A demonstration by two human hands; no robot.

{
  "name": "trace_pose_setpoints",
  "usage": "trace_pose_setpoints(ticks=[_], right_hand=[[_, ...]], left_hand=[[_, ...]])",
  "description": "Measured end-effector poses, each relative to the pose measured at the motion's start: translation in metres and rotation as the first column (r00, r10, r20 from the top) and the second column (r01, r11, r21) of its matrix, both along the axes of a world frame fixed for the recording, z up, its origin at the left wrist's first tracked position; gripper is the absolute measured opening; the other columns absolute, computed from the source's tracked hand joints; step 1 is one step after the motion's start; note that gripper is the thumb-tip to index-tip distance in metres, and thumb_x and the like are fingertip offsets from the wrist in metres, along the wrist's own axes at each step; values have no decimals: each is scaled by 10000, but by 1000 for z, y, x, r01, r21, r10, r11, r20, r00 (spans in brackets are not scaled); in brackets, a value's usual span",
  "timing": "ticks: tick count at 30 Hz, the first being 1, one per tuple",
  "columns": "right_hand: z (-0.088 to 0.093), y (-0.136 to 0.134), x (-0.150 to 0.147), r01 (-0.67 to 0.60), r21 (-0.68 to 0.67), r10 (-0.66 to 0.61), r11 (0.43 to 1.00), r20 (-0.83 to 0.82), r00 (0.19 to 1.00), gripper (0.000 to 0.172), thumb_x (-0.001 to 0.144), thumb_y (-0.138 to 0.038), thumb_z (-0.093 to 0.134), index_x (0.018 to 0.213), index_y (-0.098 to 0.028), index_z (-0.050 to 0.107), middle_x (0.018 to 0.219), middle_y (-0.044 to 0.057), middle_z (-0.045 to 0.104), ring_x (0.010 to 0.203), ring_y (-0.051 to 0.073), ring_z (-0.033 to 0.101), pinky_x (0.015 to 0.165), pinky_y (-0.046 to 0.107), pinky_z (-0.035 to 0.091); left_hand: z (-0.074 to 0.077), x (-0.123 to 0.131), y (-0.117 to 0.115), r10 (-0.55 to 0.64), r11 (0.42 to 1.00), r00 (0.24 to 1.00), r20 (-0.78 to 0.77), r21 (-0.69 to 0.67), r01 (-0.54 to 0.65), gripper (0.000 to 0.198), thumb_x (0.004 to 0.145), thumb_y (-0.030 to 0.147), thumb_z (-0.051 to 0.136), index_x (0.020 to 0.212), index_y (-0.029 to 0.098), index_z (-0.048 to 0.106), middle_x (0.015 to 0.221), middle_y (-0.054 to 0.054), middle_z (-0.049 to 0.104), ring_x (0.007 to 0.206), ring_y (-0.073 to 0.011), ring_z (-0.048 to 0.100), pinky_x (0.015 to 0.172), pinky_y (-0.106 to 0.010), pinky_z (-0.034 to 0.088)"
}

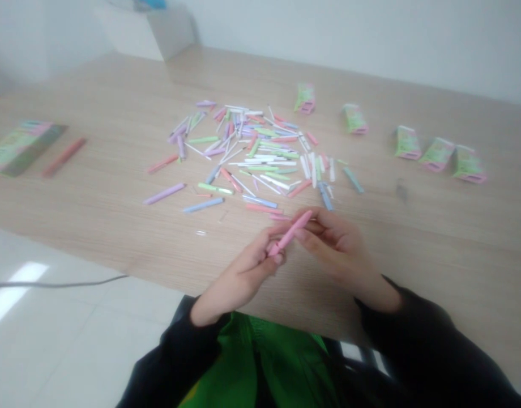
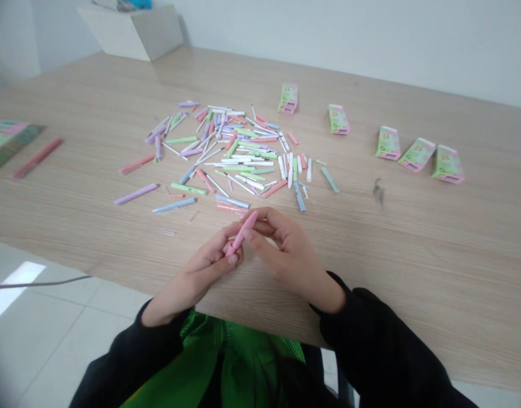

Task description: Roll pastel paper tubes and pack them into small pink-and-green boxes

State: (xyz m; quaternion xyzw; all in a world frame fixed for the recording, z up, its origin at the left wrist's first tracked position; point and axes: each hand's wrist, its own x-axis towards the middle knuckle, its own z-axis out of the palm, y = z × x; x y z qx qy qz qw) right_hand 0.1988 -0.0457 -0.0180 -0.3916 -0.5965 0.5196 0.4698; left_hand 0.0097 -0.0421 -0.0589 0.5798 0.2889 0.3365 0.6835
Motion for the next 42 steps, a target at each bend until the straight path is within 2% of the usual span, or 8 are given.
trace_pose_setpoints(ticks=[2,5,9,16,22,29,35,42], right_hand=[[-1,-1,3,-2,3,2,1000,2,1000,129,970,-357,682,1042,-254,653,1020,35,816,915,202,779,851,378,626],[-2,-2,6,0,10,0,1000,-2,1000,97,991,-322,655,1066,-263,642,1070,28,813,897,180,776,782,329,620],[-6,-2,5,-11,8,11,1000,-6,1000,86,993,-311,659,1048,-252,629,1017,20,822,834,166,773,773,314,606],[-3,-1,4,-31,18,31,999,0,1000,82,984,-297,675,1048,-254,646,1042,16,824,919,178,789,826,305,613],[2,-6,13,4,79,-14,997,120,993,106,956,-271,711,1059,-290,692,1028,-19,813,954,174,782,861,285,601],[-5,0,18,85,77,-94,993,133,987,131,879,-312,800,974,-307,710,897,-43,808,845,193,790,776,305,621],[3,-2,22,115,65,-122,991,121,985,133,862,-317,817,922,-297,700,876,-37,816,854,209,798,842,343,629],[9,-9,24,168,107,-182,980,133,974,185,841,-315,838,922,-266,679,874,-19,821,819,199,794,813,326,621]], left_hand=[[-2,0,0,-17,999,1000,-13,26,17,429,1028,366,540,1437,238,544,884,-20,612,745,-147,520,694,-259,421],[-2,-1,3,-28,999,994,-101,23,31,291,1031,393,519,1064,159,688,843,-31,646,658,-129,551,635,-257,439],[3,-4,6,23,996,978,-206,86,-5,383,1021,431,516,774,155,611,655,29,504,575,-102,440,572,-239,356],[3,-11,2,-119,986,993,-14,-118,116,311,1024,439,531,996,152,647,681,44,396,580,-100,334,533,-250,257],[7,-10,6,-220,976,975,-33,4,220,251,1059,389,466,965,178,566,747,34,469,617,-101,435,581,-239,364],[27,-11,7,-15,964,955,-295,248,92,222,1039,335,490,963,169,617,861,-9,580,802,-158,521,742,-281,408],[34,-11,9,-32,988,970,-240,138,66,316,1048,383,461,1003,165,685,742,13,524,669,-131,462,645,-266,387],[35,0,15,24,996,989,-149,89,-11,183,932,337,690,971,163,651,800,13,588,642,-98,473,564,-225,357]])
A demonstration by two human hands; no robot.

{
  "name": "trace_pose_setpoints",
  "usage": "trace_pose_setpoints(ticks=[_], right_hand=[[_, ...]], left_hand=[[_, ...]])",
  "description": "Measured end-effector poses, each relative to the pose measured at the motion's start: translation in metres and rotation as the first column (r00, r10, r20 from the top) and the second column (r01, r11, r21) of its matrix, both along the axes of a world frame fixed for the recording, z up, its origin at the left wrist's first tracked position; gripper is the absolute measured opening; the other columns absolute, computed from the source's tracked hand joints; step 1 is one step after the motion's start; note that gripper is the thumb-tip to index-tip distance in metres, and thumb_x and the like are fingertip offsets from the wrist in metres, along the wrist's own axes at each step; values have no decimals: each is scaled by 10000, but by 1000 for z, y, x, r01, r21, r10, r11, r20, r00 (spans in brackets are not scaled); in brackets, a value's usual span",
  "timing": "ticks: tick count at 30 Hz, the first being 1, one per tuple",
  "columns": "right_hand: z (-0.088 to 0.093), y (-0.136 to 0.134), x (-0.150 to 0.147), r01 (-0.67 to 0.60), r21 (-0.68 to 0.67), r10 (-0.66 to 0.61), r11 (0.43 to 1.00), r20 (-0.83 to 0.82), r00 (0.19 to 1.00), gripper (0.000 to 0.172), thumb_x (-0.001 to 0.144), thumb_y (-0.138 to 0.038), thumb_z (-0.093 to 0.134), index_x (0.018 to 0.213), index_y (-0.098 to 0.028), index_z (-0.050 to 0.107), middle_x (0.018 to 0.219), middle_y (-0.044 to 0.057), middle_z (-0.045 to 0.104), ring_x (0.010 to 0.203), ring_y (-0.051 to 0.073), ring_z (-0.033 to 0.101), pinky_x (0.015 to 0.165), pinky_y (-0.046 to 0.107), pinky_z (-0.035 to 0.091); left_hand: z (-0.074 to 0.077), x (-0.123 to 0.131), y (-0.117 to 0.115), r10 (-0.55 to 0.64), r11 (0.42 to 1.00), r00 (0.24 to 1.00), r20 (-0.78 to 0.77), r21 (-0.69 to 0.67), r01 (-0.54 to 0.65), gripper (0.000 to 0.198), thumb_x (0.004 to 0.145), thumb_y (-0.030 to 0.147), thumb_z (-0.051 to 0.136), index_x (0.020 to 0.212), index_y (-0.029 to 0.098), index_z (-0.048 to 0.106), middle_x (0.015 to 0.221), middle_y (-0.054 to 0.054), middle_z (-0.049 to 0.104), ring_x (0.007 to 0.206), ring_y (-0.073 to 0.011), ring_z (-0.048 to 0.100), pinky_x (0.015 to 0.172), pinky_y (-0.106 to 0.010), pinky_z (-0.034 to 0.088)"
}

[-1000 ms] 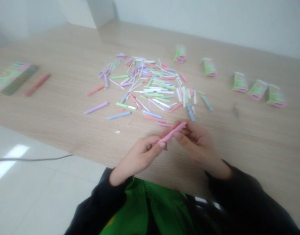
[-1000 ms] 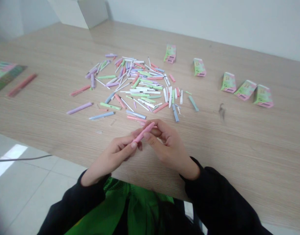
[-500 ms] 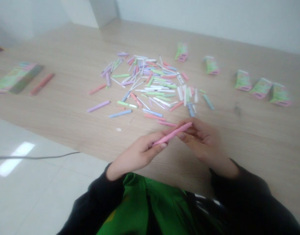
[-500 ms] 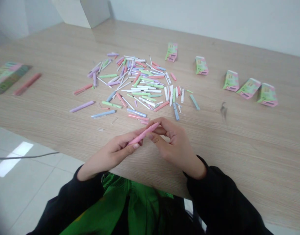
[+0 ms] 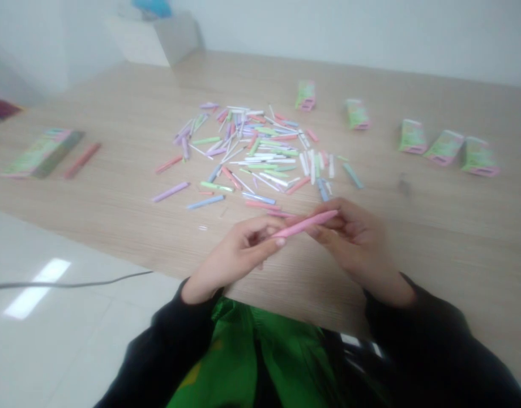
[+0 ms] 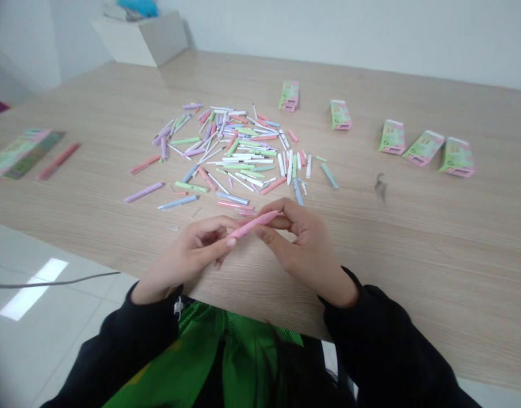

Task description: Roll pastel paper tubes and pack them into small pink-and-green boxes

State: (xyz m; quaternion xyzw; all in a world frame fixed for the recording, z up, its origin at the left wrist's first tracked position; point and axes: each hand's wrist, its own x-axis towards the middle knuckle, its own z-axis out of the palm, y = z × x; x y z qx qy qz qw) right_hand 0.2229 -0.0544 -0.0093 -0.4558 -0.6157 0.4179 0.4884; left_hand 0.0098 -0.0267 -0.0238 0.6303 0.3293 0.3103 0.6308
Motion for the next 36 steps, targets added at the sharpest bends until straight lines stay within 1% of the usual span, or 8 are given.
trace_pose_setpoints(ticks=[7,15,18,21,24,27,31,36], right_hand=[[-10,3,-2,-66,-51,58,996,-159,986,194,894,-345,787,938,-232,635,972,31,830,915,212,796,887,351,608],[-4,4,-10,-81,28,86,996,-219,972,217,912,-410,758,948,-237,632,922,27,817,884,205,782,775,335,628],[-7,0,-16,-57,25,62,998,-238,969,234,921,-440,738,917,-241,614,886,15,804,760,182,769,651,305,622],[-10,-4,-21,-36,-35,26,999,-237,971,238,923,-445,730,903,-249,596,862,2,798,632,163,742,505,273,587],[-10,-5,-21,3,-21,-8,1000,-237,972,216,920,-415,741,911,-246,606,870,7,804,711,184,771,578,297,625],[-8,-3,-19,17,19,-11,1000,-264,964,184,919,-362,756,902,-239,619,851,4,809,821,190,789,745,322,646],[-5,-2,-18,-4,21,10,1000,-300,954,172,930,-340,744,911,-237,607,856,6,817,799,187,791,756,328,645],[-6,-4,-17,14,18,-9,1000,-284,959,195,937,-380,727,929,-250,582,935,20,828,828,205,790,768,370,651]], left_hand=[[-6,0,0,-98,966,988,118,-226,123,341,1003,413,552,916,118,700,713,19,522,537,-71,337,517,-255,236],[-4,10,-1,32,992,997,74,-128,-22,284,910,383,711,769,138,685,705,12,525,649,-106,434,604,-247,341],[-12,16,1,-73,978,992,103,-187,91,327,930,461,672,852,146,704,683,24,504,627,-106,417,605,-248,350],[-15,19,3,-260,957,965,27,-125,261,435,987,530,559,849,147,714,690,5,547,650,-122,482,635,-259,396],[-14,20,4,-308,949,951,-2,-71,308,559,1034,551,436,703,148,636,623,-2,536,589,-113,486,588,-256,383],[-12,19,3,-292,918,945,149,-235,320,546,1018,557,448,624,180,465,536,48,387,468,-79,322,468,-245,251],[-16,16,1,-230,801,891,391,-444,402,413,960,510,536,738,161,538,566,63,348,453,-68,275,429,-230,204],[-19,13,-2,-74,956,973,219,-261,132,291,900,424,730,908,142,660,596,31,544,486,-81,472,453,-208,312]])
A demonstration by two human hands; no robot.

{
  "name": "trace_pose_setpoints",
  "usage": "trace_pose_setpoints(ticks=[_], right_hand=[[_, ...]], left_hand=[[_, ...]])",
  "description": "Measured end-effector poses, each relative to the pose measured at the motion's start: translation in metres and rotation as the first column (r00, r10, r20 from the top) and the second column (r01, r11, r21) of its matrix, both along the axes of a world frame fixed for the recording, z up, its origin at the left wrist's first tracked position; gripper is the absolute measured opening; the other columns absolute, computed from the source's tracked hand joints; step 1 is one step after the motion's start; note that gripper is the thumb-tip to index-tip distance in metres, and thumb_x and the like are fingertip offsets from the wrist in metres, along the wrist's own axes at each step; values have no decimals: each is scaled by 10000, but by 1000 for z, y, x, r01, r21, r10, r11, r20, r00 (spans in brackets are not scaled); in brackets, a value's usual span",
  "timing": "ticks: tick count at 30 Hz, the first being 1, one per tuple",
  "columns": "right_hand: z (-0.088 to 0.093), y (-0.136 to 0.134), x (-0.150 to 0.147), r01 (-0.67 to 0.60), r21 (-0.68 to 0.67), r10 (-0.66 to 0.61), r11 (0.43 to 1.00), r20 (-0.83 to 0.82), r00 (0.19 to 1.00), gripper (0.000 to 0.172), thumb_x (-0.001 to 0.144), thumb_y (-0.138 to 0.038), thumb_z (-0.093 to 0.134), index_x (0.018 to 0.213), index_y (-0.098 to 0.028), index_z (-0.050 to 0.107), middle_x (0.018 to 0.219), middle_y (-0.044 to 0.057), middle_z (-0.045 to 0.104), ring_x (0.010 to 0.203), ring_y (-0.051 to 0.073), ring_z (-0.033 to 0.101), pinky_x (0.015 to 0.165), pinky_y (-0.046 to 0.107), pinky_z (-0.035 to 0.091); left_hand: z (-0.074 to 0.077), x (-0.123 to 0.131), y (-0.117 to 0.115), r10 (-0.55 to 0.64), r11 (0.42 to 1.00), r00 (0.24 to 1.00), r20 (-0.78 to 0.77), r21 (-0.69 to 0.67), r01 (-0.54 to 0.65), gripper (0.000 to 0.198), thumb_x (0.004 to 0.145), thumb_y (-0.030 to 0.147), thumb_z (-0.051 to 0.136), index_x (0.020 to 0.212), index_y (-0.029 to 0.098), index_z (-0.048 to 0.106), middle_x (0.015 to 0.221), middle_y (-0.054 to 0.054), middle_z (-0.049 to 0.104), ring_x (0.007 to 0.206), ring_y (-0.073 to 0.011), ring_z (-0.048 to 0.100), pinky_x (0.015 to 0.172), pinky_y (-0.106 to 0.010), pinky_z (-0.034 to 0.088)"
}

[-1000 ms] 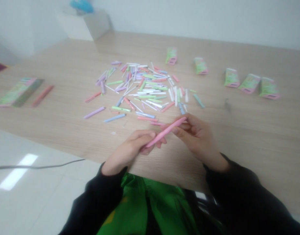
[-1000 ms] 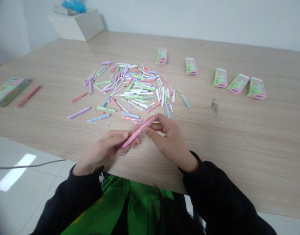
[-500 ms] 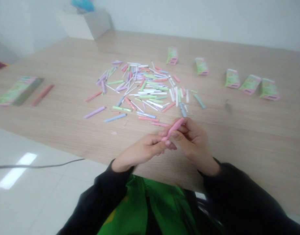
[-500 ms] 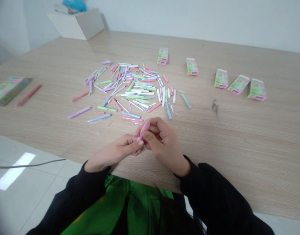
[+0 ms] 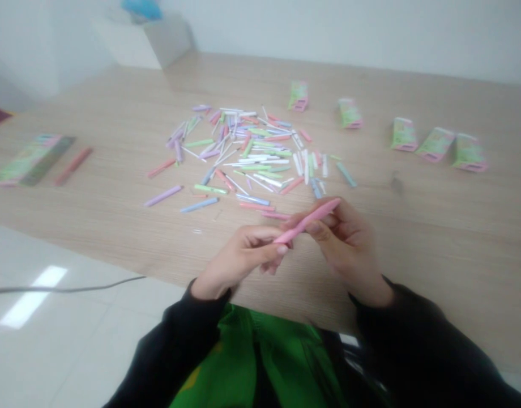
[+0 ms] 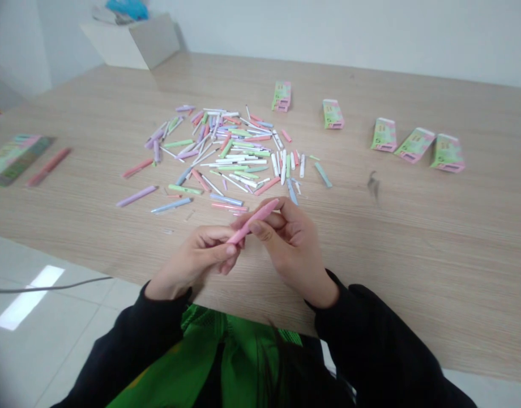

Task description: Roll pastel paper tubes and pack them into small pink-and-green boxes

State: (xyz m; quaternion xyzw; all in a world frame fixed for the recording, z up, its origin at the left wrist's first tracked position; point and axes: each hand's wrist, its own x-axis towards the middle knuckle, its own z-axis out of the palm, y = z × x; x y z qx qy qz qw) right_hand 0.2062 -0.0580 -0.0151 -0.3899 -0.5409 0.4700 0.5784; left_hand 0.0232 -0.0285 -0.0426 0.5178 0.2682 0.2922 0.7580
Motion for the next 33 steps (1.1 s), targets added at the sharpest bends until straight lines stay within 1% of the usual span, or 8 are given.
trace_pose_setpoints(ticks=[7,11,14,18,21,24,29,33], right_hand=[[-4,4,-3,84,-17,-84,996,26,996,250,903,-422,761,910,-249,581,901,16,830,814,201,791,830,388,647],[-6,5,-3,87,-34,-85,996,60,995,306,878,-488,771,892,-256,572,870,16,825,838,218,800,809,384,653],[-7,4,-4,69,-33,-67,997,61,996,323,868,-503,777,884,-257,568,858,14,821,856,223,802,793,370,653],[-9,5,-4,56,-41,-55,998,28,998,317,866,-470,790,877,-250,562,852,13,822,830,215,802,788,361,651],[-9,6,-4,61,-35,-60,998,29,998,309,862,-462,795,879,-252,570,857,9,822,836,214,804,800,359,650],[-11,6,-3,61,-40,-59,997,58,997,310,858,-463,798,898,-253,574,883,13,822,869,222,804,803,360,649],[-16,4,-3,47,-66,-43,997,68,997,300,859,-427,804,912,-251,567,916,21,827,910,227,801,860,374,634],[-16,5,-2,59,-49,-55,997,79,995,280,861,-403,805,904,-251,573,927,17,830,886,217,802,863,366,630]], left_hand=[[10,8,-4,143,990,990,-16,3,-143,427,974,533,575,893,132,698,607,56,413,469,-57,296,450,-225,209],[6,8,-2,239,971,970,-42,29,-238,335,880,475,735,877,142,697,617,57,431,494,-57,311,457,-219,198],[4,5,-1,201,980,980,-5,-10,-201,323,834,453,790,953,172,682,715,40,535,497,-48,320,439,-206,196],[5,4,0,86,994,996,-11,-66,-87,494,975,590,510,841,141,667,578,20,539,426,-61,277,405,-225,169],[4,5,3,148,988,988,-52,-23,-149,429,948,518,604,758,137,649,497,55,447,431,-58,297,427,-208,206],[4,4,4,195,981,980,-32,0,-195,320,824,440,792,850,156,647,677,42,548,514,-56,408,465,-181,312],[5,6,1,160,986,986,-56,-28,-162,454,978,560,533,853,143,660,536,57,451,431,-63,286,429,-217,204],[6,8,1,259,966,962,-86,18,-258,373,898,473,697,741,149,601,610,29,558,477,-52,368,458,-196,238]])
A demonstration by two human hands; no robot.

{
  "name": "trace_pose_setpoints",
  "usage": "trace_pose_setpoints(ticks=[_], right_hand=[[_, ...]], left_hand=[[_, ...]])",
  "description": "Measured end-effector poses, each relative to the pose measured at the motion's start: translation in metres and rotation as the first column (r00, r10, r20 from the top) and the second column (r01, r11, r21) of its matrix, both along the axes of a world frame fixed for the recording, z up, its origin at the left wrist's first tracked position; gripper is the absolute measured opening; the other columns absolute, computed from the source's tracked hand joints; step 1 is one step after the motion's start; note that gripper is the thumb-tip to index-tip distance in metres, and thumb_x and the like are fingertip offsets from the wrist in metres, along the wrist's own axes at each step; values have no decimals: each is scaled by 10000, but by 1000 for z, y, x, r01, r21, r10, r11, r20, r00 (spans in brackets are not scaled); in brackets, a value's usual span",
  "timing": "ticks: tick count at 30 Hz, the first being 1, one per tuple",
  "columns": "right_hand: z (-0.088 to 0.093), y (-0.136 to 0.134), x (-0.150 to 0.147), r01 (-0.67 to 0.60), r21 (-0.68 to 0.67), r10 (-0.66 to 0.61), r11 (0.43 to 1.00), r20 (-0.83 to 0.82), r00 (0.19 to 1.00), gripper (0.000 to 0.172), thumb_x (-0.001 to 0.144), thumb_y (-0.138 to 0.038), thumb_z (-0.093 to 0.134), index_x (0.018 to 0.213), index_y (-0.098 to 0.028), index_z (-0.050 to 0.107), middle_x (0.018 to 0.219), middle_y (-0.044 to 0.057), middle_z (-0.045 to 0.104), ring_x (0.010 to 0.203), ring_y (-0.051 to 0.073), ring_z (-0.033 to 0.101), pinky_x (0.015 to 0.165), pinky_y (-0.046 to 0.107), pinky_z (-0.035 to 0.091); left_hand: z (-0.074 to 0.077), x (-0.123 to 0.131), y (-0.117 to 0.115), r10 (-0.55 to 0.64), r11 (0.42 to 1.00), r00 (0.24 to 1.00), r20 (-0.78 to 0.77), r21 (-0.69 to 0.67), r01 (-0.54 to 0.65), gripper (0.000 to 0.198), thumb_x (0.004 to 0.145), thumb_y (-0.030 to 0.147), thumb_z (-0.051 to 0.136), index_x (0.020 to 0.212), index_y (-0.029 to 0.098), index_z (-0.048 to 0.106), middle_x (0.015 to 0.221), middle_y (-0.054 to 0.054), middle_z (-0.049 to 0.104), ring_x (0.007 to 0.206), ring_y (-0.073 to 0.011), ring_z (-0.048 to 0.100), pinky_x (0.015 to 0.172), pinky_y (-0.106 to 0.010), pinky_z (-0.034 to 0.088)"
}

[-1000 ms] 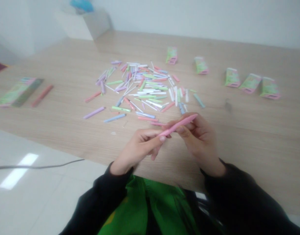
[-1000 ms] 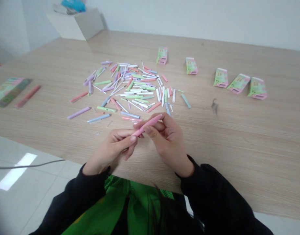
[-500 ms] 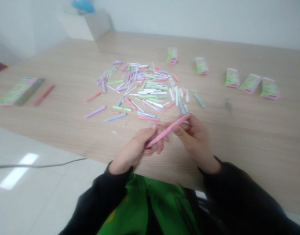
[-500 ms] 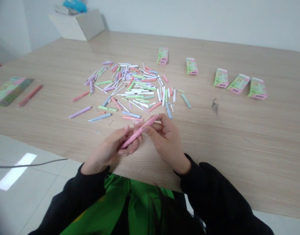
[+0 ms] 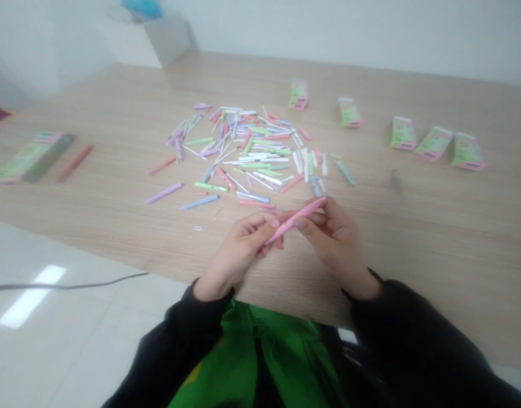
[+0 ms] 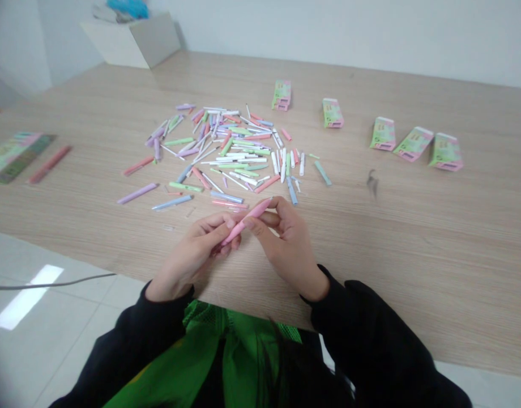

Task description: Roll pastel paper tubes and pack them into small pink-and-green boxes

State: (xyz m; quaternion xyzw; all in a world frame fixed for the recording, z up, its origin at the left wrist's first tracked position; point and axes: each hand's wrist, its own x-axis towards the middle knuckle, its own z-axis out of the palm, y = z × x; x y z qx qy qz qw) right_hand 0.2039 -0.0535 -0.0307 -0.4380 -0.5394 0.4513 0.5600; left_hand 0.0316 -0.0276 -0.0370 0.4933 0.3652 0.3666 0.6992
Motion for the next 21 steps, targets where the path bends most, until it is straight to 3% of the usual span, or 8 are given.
trace_pose_setpoints(ticks=[3,6,8,12,15,18,21], right_hand=[[0,0,0,-19,-9,18,1000,-25,1000,273,861,-378,809,898,-249,570,930,18,832,848,210,803,812,345,635],[0,0,1,-28,-21,27,999,-30,999,264,866,-366,807,923,-250,577,932,19,832,862,210,802,808,338,634],[-1,0,2,-20,-12,20,1000,-17,1000,259,869,-366,804,933,-248,583,934,18,831,881,210,801,836,343,630],[-1,1,4,17,16,-17,1000,12,1000,262,864,-374,808,916,-245,586,941,14,825,905,210,799,842,335,619],[-3,0,3,6,3,-6,1000,9,1000,267,863,-375,809,914,-243,582,941,15,826,892,210,800,801,325,624],[-4,-1,2,-33,-12,33,999,-38,999,245,877,-338,801,929,-245,581,943,10,831,871,194,801,785,306,629],[-2,0,1,-42,11,43,999,-58,997,230,878,-298,803,932,-248,585,951,2,833,879,182,801,828,304,630]], left_hand=[[1,-1,0,-55,997,998,13,-47,55,379,888,532,689,860,157,646,691,14,614,467,-59,407,422,-193,256],[0,-1,-1,-131,988,991,20,-79,132,505,987,554,497,722,143,619,566,13,550,398,-55,307,393,-219,188],[-1,-1,-1,-112,993,994,-4,-25,112,513,1001,504,507,661,133,609,505,26,490,408,-50,277,421,-221,192],[-2,-2,0,21,1000,999,41,19,-21,299,854,428,773,930,154,681,706,13,640,519,-58,416,463,-179,291],[-2,-5,1,-78,996,995,55,-38,80,415,841,474,778,1106,172,674,831,-13,695,541,-70,470,443,-176,337],[-3,-6,0,-229,969,971,62,-84,234,504,981,577,526,1021,113,718,559,28,555,405,-60,306,392,-204,227],[-6,-4,0,-176,983,984,36,-42,177,476,986,516,551,824,106,731,475,69,389,420,-52,262,432,-211,202]])
